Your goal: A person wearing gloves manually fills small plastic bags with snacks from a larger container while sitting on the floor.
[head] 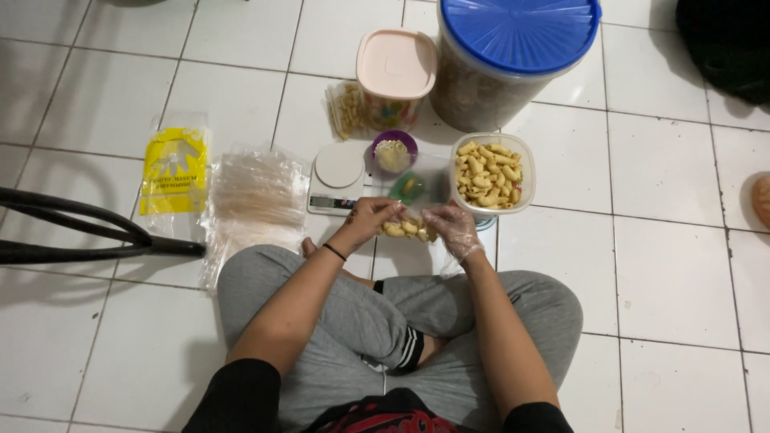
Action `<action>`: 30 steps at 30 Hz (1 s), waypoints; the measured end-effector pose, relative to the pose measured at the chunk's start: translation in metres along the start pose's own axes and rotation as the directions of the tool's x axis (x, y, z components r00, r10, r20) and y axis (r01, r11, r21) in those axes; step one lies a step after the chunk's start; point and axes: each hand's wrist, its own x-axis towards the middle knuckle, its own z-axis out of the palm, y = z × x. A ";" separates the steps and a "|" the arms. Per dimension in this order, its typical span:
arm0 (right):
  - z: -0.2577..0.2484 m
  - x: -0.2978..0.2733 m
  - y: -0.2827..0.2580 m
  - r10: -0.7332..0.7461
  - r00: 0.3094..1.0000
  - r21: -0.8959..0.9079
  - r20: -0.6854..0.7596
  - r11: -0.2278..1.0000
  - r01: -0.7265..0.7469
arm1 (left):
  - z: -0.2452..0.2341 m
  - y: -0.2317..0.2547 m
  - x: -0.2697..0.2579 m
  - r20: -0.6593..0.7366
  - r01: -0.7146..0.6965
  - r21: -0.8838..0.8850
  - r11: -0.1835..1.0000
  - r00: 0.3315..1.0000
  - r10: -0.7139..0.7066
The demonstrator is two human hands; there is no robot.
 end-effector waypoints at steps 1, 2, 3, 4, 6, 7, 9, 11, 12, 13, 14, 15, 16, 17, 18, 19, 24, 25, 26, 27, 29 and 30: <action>0.001 -0.001 -0.002 0.006 1.000 0.000 0.002 1.000 -0.006 | 0.001 0.004 -0.002 -0.002 0.006 -0.002 1.000 1.000 -0.006; 0.002 -0.002 -0.003 -0.018 1.000 -0.019 -0.024 1.000 0.017 | 0.001 0.007 -0.004 0.004 -0.007 -0.017 1.000 1.000 0.007; 0.004 -0.003 -0.005 -0.043 0.998 -0.040 -0.050 0.998 0.041 | 0.002 0.011 -0.006 0.009 -0.021 -0.032 0.999 1.000 0.021; 0.004 -0.004 -0.008 -0.039 0.998 -0.040 -0.048 0.999 0.037 | 0.000 0.007 -0.005 0.007 -0.017 -0.034 0.999 1.000 0.017; 0.004 -0.005 -0.014 -0.053 0.995 0.023 -0.090 0.998 0.055 | -0.003 -0.001 -0.002 0.082 0.026 -0.080 0.996 0.996 -0.019; 0.002 -0.004 -0.011 -0.050 0.995 0.022 -0.090 0.998 0.052 | -0.004 0.002 -0.004 0.082 0.029 -0.081 0.996 0.996 -0.022; -0.002 -0.001 -0.006 -0.066 0.992 0.022 -0.105 0.997 0.068 | -0.004 0.008 -0.008 0.230 0.193 -0.115 0.974 0.960 -0.163; -0.002 -0.002 -0.004 -0.084 0.993 -0.010 -0.087 0.996 0.084 | -0.003 0.007 -0.009 0.232 0.222 -0.108 0.969 0.953 -0.193; -0.002 -0.002 -0.003 -0.105 0.992 -0.040 -0.068 0.994 0.103 | -0.003 0.007 -0.010 0.234 0.249 -0.099 0.963 0.947 -0.221; 0.001 -0.004 -0.006 -0.103 0.992 -0.040 -0.067 0.994 0.101 | -0.003 0.000 -0.006 0.233 0.251 -0.100 0.963 0.947 -0.223; 0.004 -0.006 -0.010 -0.099 0.993 -0.035 -0.058 0.995 0.097 | -0.004 -0.007 -0.001 0.223 0.249 -0.110 0.962 0.950 -0.220; 0.006 -0.009 -0.014 -0.095 0.994 -0.031 -0.051 0.995 0.093 | -0.004 -0.014 0.003 0.214 0.247 -0.119 0.962 0.952 -0.218; 0.005 -0.008 -0.014 -0.093 0.994 -0.030 -0.051 0.995 0.092 | -0.005 -0.017 0.005 0.214 0.249 -0.120 0.961 0.952 -0.220; 0.004 -0.007 -0.014 -0.081 0.996 0.012 -0.027 0.997 0.082 | -0.005 -0.020 0.006 0.201 0.254 -0.123 0.959 0.953 -0.227; 0.004 -0.007 -0.013 -0.070 0.998 0.055 -0.003 0.996 0.070 | -0.006 -0.023 0.007 0.188 0.259 -0.126 0.958 0.954 -0.234; 0.001 -0.005 -0.012 -0.069 0.998 0.056 -0.003 0.996 0.069 | -0.006 -0.021 0.007 0.188 0.261 -0.125 0.957 0.954 -0.235; -0.021 0.010 0.003 -0.110 0.994 -0.056 -0.011 0.992 0.109 | -0.008 -0.009 0.005 0.049 0.190 -0.174 0.966 0.982 -0.184; -0.019 0.002 -0.022 -0.108 0.994 -0.056 -0.009 0.993 0.108 | -0.010 -0.010 0.007 0.048 0.192 -0.174 0.966 0.981 -0.186; -0.018 -0.007 -0.046 -0.059 0.996 -0.258 0.066 0.963 0.074 | -0.012 -0.012 0.009 0.023 0.164 -0.190 0.968 0.986 -0.163; -0.016 -0.017 -0.070 0.006 0.991 -0.451 0.130 0.891 0.054 | -0.014 -0.014 0.010 -0.002 0.137 -0.205 0.969 0.990 -0.141; -0.020 -0.014 -0.076 0.038 0.989 -0.486 0.143 0.873 0.037 | -0.018 -0.021 0.015 -0.021 0.126 -0.223 0.967 0.991 -0.134; -0.022 -0.012 -0.079 0.066 0.986 -0.522 0.153 0.853 0.024 | -0.019 -0.024 0.018 -0.039 0.112 -0.239 0.964 0.991 -0.125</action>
